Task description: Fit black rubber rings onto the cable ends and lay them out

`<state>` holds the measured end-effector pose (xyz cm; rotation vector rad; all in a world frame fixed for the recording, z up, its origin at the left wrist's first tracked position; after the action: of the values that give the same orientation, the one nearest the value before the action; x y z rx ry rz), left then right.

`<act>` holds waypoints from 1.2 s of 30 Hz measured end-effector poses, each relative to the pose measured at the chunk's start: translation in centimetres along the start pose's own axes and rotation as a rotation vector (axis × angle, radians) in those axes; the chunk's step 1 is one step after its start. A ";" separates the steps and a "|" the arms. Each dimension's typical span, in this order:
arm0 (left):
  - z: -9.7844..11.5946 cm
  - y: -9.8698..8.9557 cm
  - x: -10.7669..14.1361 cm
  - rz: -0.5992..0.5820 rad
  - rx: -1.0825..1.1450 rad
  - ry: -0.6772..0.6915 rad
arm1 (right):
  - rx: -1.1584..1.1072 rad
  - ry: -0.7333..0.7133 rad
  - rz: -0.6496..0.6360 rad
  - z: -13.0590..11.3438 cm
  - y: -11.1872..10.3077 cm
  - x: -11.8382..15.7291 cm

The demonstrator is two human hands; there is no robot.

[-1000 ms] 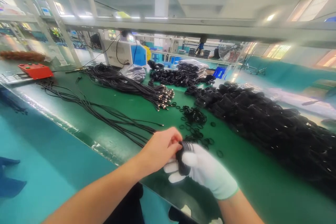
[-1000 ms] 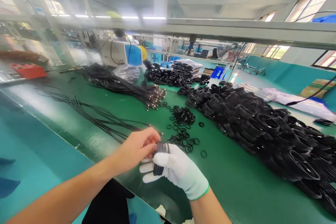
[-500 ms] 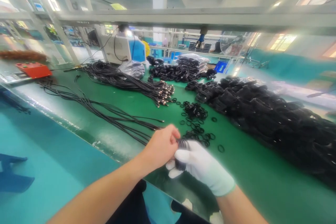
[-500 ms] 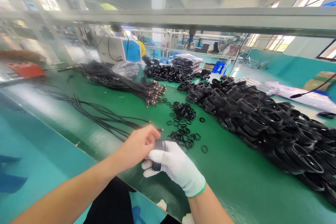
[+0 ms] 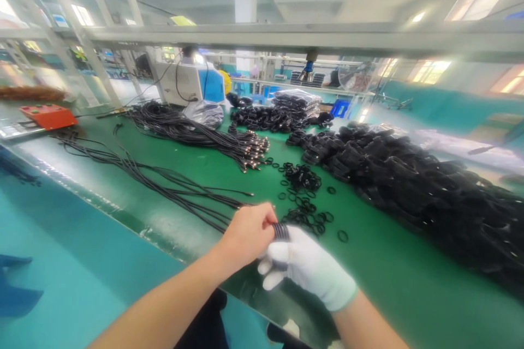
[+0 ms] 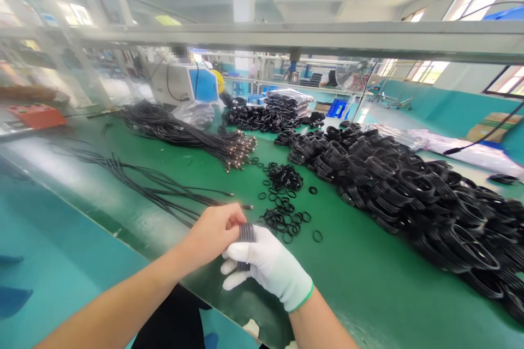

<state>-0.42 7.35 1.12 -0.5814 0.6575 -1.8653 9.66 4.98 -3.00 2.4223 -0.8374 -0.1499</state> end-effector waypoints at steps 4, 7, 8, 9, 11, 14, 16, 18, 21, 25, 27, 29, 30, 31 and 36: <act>-0.4 -0.9 -1.3 -0.098 0.019 0.068 | -0.051 -0.047 0.082 -0.9 -1.1 0.4; -1.6 -2.4 -4.3 -0.101 -0.023 0.077 | -0.142 -0.100 0.201 -2.2 -3.2 1.3; -1.9 -2.8 -5.6 -0.072 -0.060 0.073 | -0.162 -0.111 0.247 -2.5 -4.0 1.7; -2.2 -2.9 -7.0 -0.047 -0.097 0.075 | -0.171 -0.118 0.292 -2.7 -4.7 2.0; -2.4 -2.3 -9.6 -0.052 -0.133 0.091 | -0.179 -0.114 0.345 -2.7 -5.6 2.3; -2.4 -0.5 -12.3 -0.109 -0.141 0.107 | -0.171 -0.103 0.348 -2.4 -5.9 2.2; -2.4 0.3 -12.8 -0.138 -0.116 0.108 | -0.163 -0.118 0.335 -2.4 -5.8 2.1; -2.2 0.5 -12.1 -0.163 -0.061 0.108 | -0.143 -0.171 0.366 -2.9 -5.9 2.0; -1.3 0.7 -9.7 -0.228 0.056 0.124 | -0.060 -0.273 0.515 -3.6 -6.5 1.8; -0.3 2.4 -6.2 -0.265 0.415 0.064 | 0.005 -0.320 0.654 -3.5 -6.7 1.1; -0.2 3.1 -5.0 -0.197 0.510 0.015 | 0.008 -0.332 0.665 -3.1 -6.4 1.0; -0.2 3.4 -4.2 -0.131 0.501 0.008 | -0.064 -0.339 0.607 -2.6 -6.0 1.2; -0.2 3.4 -3.8 -0.122 0.528 0.016 | -0.142 -0.337 0.522 -2.4 -5.6 1.3; -0.2 3.3 -3.4 -0.127 0.602 0.032 | -0.225 -0.332 0.399 -2.2 -5.1 1.3; 0.8 2.1 -1.1 -0.362 1.144 0.222 | -0.225 -0.337 -0.213 -2.8 -2.2 1.9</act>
<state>1.87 7.54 0.23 0.2855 -0.4574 -2.2758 13.11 6.64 -1.70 2.2976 -0.6576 -0.7117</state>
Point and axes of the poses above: each hand's wrist, its own x-axis away from the middle knuckle, its own y-axis out of the palm, z = x × y, the point moved 5 cm from there along -x, towards the middle knuckle, and after that the axes turned 11 degrees about -z, right-handed, at the moved point
